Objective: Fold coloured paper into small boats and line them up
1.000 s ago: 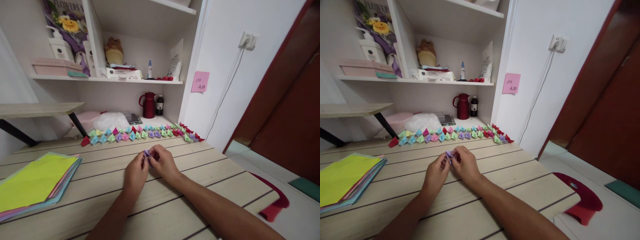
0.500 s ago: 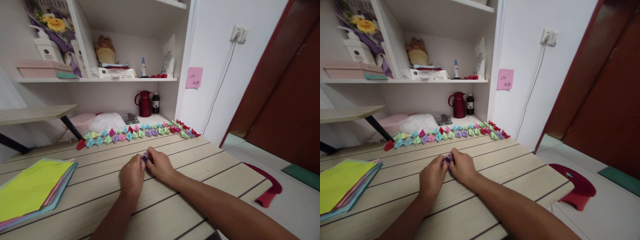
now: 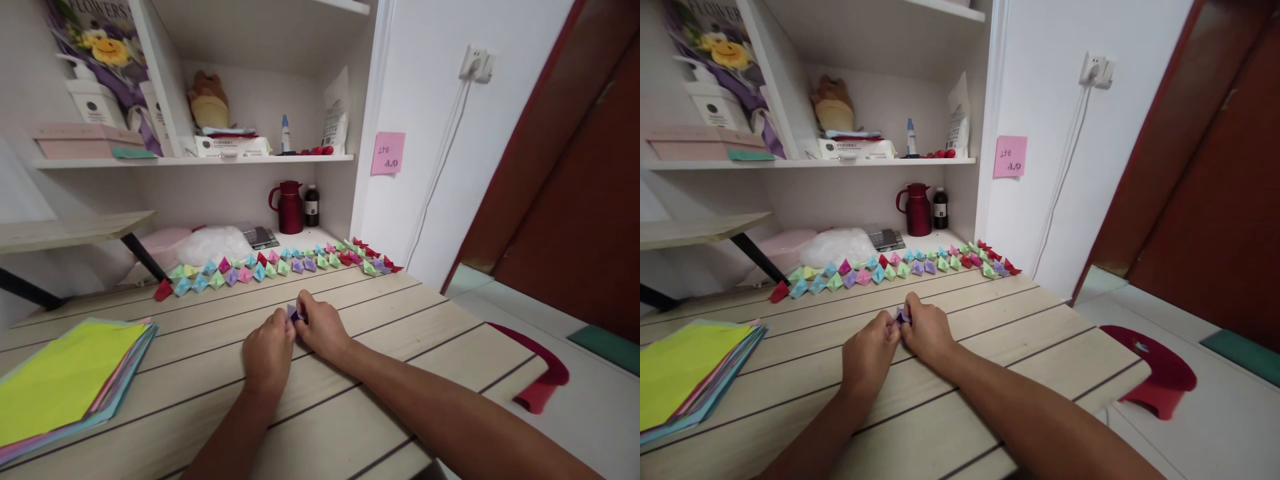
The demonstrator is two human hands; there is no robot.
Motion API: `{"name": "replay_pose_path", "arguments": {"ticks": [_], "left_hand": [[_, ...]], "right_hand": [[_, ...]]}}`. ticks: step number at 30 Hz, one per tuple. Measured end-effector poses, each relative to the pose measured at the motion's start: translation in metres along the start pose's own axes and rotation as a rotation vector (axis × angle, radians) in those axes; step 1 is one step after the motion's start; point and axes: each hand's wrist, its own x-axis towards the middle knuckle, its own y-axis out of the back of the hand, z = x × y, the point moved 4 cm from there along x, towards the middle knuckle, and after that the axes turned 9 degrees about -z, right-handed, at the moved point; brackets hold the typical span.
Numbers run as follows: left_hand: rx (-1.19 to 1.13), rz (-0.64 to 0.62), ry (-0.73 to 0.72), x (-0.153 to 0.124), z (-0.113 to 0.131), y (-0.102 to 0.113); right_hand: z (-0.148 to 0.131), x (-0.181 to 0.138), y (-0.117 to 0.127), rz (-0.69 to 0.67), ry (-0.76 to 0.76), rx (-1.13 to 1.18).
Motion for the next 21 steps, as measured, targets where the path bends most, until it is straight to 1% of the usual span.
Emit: {"name": "replay_pose_path", "arguments": {"ticks": [7,10,14,16,18,21], "left_hand": [[-0.011,0.006,0.046,0.001,-0.004,0.001],[-0.017,-0.017,0.030,0.002,-0.008,-0.006],[-0.038,-0.031,-0.026,0.005,-0.010,-0.012],[-0.058,-0.007,-0.054,0.005,-0.009,-0.011],[-0.073,0.047,-0.066,0.005,-0.008,-0.007],[-0.076,0.165,-0.080,0.001,-0.007,0.000]], "right_hand": [[0.000,-0.001,0.000,0.017,0.036,0.090],[0.002,-0.001,-0.001,-0.003,0.040,0.086],[0.006,0.001,-0.004,-0.030,0.067,0.093],[0.007,0.002,-0.005,-0.040,0.089,0.109],[0.006,0.002,-0.004,-0.039,0.117,0.128],[0.000,-0.001,0.000,0.023,0.181,0.168]]}}
